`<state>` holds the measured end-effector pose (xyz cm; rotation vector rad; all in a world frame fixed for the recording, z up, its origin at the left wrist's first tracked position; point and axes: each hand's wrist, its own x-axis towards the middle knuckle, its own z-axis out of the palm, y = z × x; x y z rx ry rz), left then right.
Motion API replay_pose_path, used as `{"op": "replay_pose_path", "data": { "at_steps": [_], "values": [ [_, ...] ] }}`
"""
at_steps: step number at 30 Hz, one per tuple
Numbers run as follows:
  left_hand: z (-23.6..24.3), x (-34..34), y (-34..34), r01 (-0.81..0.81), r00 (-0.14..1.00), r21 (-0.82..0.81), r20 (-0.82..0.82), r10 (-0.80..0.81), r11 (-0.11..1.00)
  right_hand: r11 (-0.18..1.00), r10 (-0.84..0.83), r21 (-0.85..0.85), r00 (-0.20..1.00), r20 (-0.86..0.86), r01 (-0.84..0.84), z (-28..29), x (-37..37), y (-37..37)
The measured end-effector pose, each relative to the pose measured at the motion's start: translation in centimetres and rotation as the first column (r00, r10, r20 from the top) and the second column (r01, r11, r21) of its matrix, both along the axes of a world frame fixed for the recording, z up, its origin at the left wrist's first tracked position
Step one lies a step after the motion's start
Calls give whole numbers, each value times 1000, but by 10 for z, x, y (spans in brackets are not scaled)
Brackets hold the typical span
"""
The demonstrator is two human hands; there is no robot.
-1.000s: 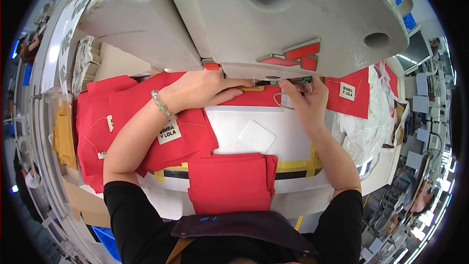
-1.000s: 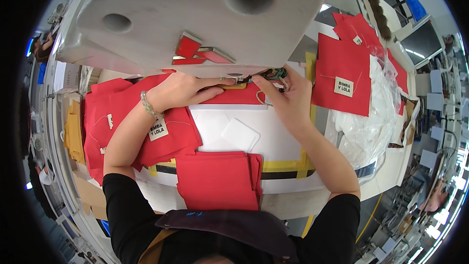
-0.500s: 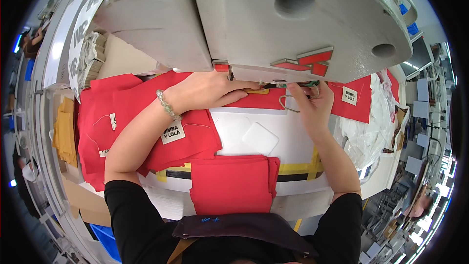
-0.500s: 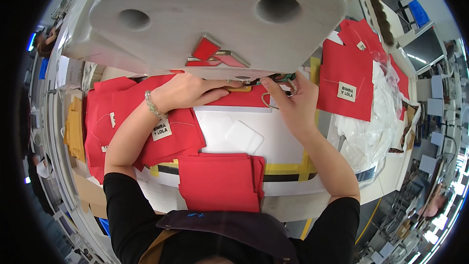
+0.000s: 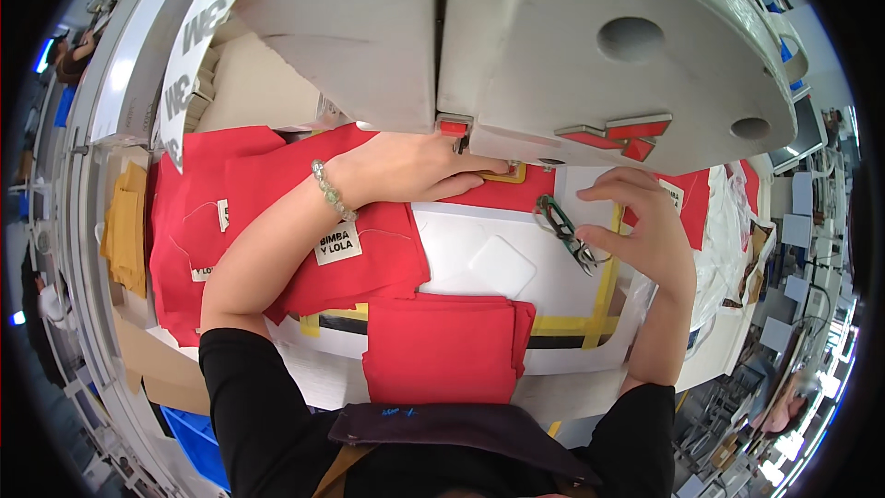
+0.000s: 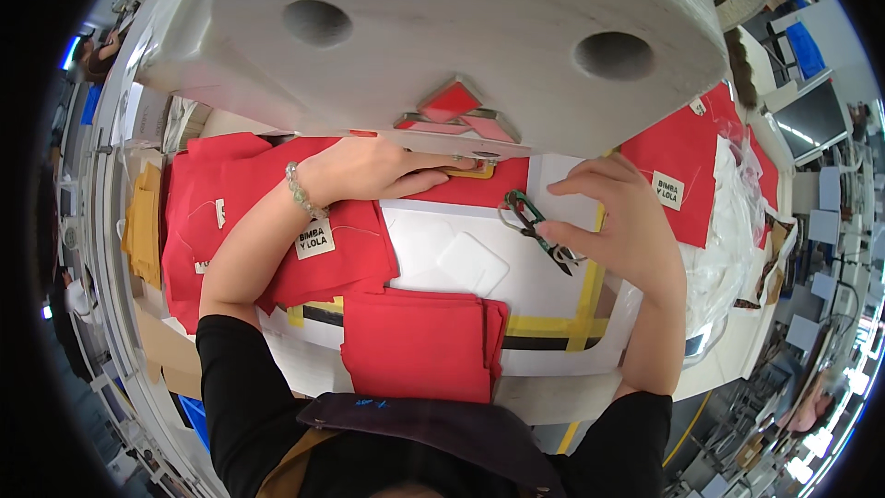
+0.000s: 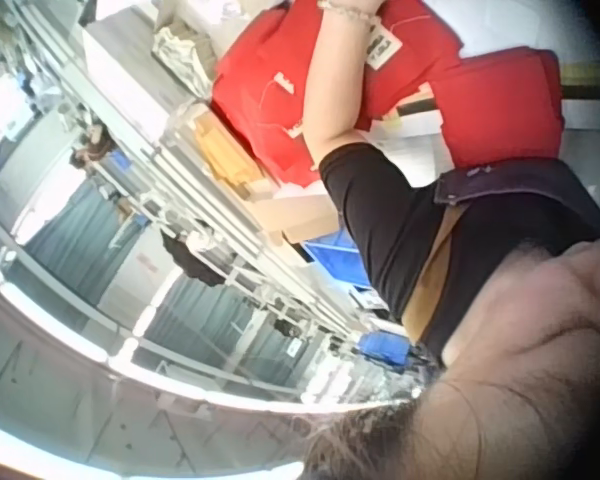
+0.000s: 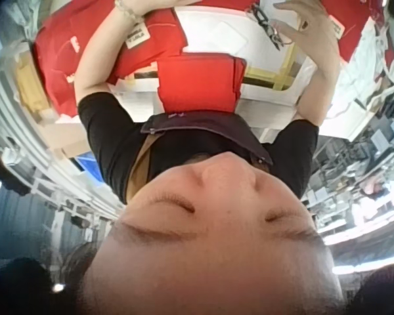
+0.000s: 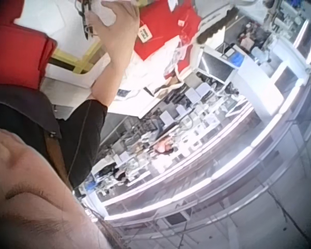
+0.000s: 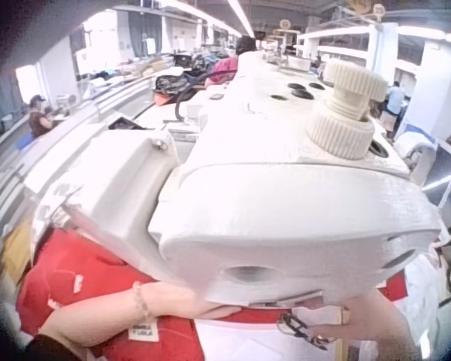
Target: The person sews white brand labels onto red fabric pieces using a sewing machine. They place each label, guide the fabric under the needle, and trim excess thread with scissors. Finished pieces are stacked on the table.
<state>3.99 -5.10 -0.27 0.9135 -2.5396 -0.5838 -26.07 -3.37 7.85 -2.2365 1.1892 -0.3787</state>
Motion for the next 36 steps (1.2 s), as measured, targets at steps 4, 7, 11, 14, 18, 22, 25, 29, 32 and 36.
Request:
{"op": "replay_pose_path", "data": {
  "at_steps": [4, 7, 11, 14, 18, 22, 25, 29, 32, 36],
  "values": [
    [-3, 0, -1, 16, 1000, -56, 18, -15, 998, 942, 78, -326, 997, -14, -78, -14, 11, 1],
    [-4, 0, -1, 17, 1000, -75, -1, -17, 997, 841, 235, -487, 970, -63, -236, -43, 22, -6],
    [-5, 0, -1, 8, 1000, -117, 19, -6, 993, 789, 361, -499, 928, -95, -358, -65, 23, -18],
    [2, 2, 1, -2, 998, -87, 55, 7, 996, 782, 401, -512, 916, -24, -356, -71, 23, -22],
    [3, 1, 2, 4, 999, -217, 34, 4, 976, 766, 368, -538, 926, -81, -351, -76, 22, -20],
    [7, 3, 3, 14, 995, -243, 95, 9, 970, 732, 395, -581, 916, -64, -357, -72, 30, -22],
    [1, 10, 1, 20, 997, -239, 76, -2, 971, 754, 402, -555, 915, -32, -350, -74, 30, -22],
    [4, 15, 4, -8, 999, -358, 48, 27, 934, 817, 393, -459, 919, 1, -349, -78, 27, -22],
    [11, 16, 6, -8, 997, -378, 65, 36, 926, 819, 408, -456, 912, 35, -349, -78, 29, -22],
    [14, 17, 10, -30, 992, -305, 111, 67, 952, 805, 419, -471, 908, 23, -360, -73, 31, -24]
  ]
}}
